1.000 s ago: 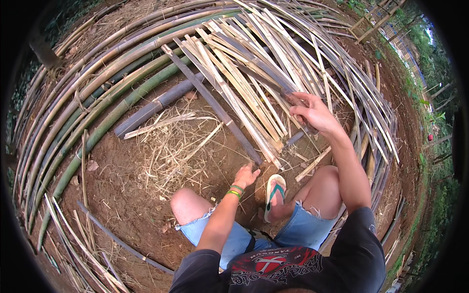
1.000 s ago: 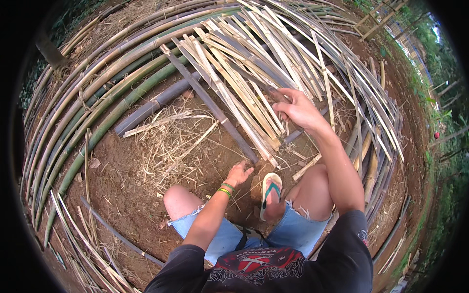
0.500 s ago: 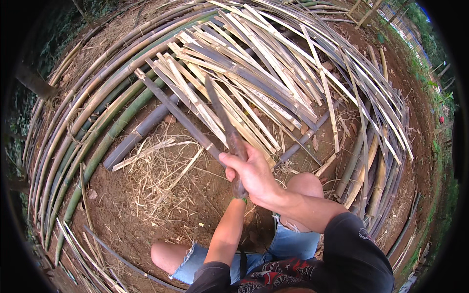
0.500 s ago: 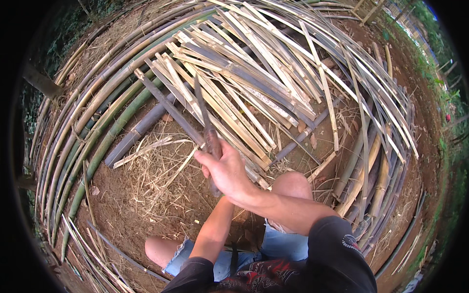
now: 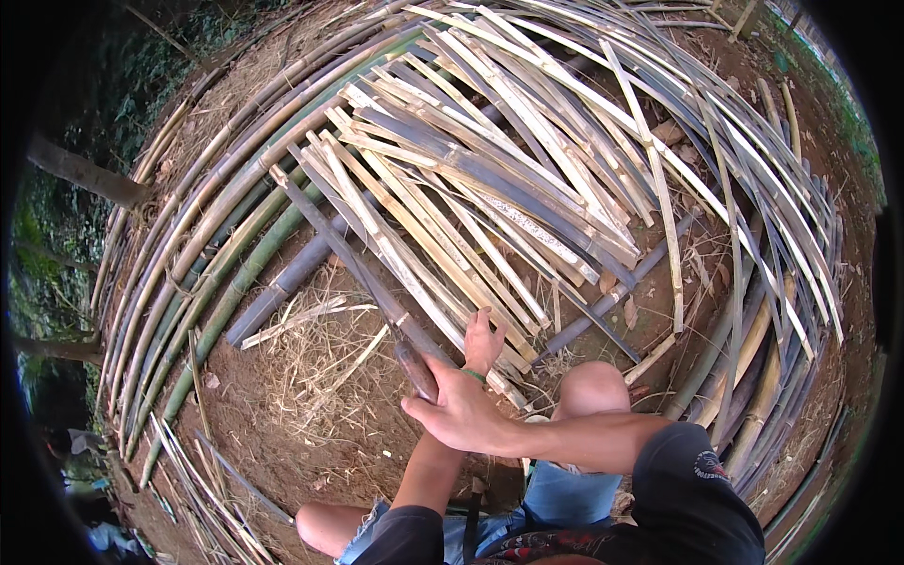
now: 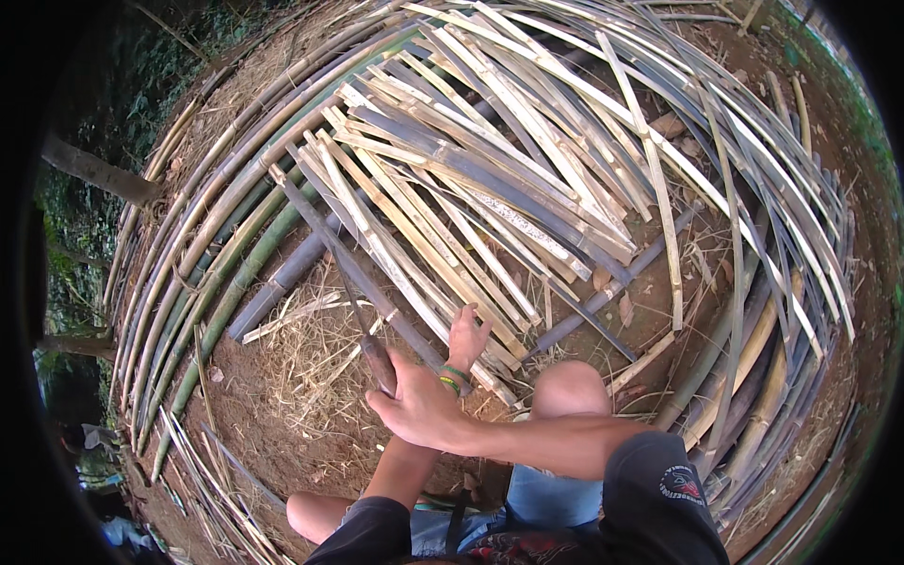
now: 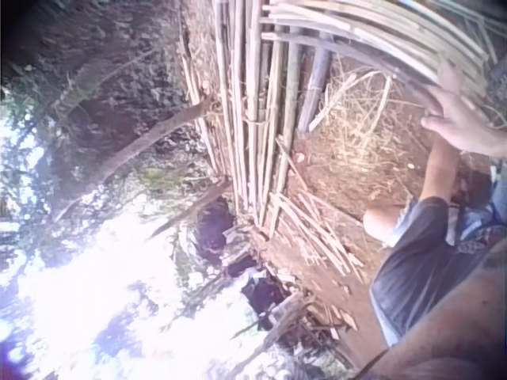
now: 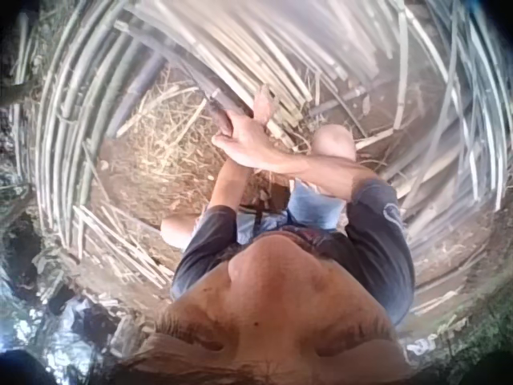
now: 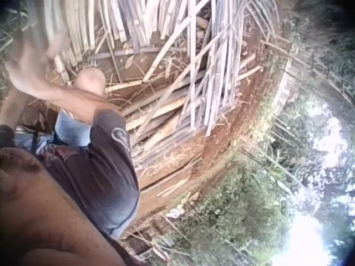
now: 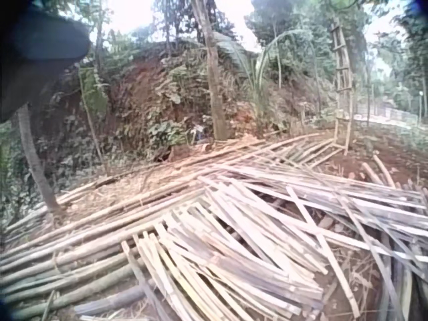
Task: The person sits on the ground and uses a machete to split long bamboo poles into thin strips. They repeatedly strike the bamboo against a fixed point on the ground to drive the blade through the material, then separate the resulting strips and place them in a pile.
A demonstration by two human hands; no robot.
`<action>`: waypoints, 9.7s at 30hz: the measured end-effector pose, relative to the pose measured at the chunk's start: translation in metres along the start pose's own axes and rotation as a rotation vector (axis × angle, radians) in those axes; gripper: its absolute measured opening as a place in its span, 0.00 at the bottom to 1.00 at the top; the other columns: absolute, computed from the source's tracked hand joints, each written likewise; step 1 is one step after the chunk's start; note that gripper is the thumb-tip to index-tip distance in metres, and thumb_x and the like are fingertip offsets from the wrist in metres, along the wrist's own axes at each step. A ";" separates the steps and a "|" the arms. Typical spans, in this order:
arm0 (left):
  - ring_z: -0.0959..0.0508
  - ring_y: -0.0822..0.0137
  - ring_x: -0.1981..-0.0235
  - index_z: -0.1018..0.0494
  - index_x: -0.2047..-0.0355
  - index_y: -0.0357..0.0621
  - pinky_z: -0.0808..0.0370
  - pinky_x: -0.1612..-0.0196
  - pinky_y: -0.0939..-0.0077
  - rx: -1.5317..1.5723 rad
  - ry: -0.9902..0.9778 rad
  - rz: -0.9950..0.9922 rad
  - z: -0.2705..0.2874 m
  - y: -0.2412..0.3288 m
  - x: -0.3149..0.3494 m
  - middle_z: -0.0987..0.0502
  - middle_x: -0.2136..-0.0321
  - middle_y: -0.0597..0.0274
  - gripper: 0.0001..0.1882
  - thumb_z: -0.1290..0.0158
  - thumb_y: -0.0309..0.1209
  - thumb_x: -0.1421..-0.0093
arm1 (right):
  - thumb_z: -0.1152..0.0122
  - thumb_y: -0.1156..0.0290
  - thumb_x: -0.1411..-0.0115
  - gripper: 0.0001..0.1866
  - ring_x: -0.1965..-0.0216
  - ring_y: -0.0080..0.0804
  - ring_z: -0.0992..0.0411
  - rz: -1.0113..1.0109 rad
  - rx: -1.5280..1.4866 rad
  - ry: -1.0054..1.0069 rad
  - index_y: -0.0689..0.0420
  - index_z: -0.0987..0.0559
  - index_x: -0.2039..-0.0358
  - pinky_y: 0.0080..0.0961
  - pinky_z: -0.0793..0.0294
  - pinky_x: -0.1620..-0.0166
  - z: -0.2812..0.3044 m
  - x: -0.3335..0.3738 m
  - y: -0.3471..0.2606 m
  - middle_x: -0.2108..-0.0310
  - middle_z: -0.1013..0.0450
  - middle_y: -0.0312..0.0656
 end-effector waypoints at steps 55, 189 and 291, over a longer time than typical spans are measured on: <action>0.44 0.80 0.89 0.41 0.79 0.52 0.48 0.86 0.82 0.806 0.485 0.585 0.225 -0.041 0.060 0.43 0.88 0.75 0.18 0.51 0.41 0.33 | 0.37 0.71 0.42 0.29 0.77 0.18 0.32 0.272 -0.149 0.059 0.70 0.35 0.43 0.18 0.34 0.75 0.071 -0.074 -0.017 0.77 0.31 0.35; 0.33 0.65 0.78 0.33 0.74 0.40 0.34 0.78 0.72 0.016 1.467 -0.879 0.659 0.180 0.465 0.34 0.78 0.62 0.26 0.49 0.54 0.39 | 0.51 0.49 0.33 0.26 0.80 0.16 0.37 0.266 -0.372 -0.898 0.65 0.30 0.56 0.16 0.38 0.75 -0.283 0.225 -0.212 0.82 0.34 0.32; 0.35 0.70 0.94 0.48 0.77 0.46 0.34 0.92 0.77 0.421 1.390 -0.980 0.645 0.145 0.491 0.40 0.86 0.60 0.33 0.71 0.65 0.35 | 0.51 0.59 0.33 0.20 0.85 0.40 0.32 0.461 -0.016 -0.794 0.63 0.28 0.75 0.36 0.37 0.79 -0.345 0.178 -0.099 0.88 0.36 0.48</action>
Point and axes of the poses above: each hand's wrist, its own x-axis away from the middle knuckle, its own z-axis out of the back of the hand, y = z × x, the point moved 9 cm from there along -x, towards the middle knuckle
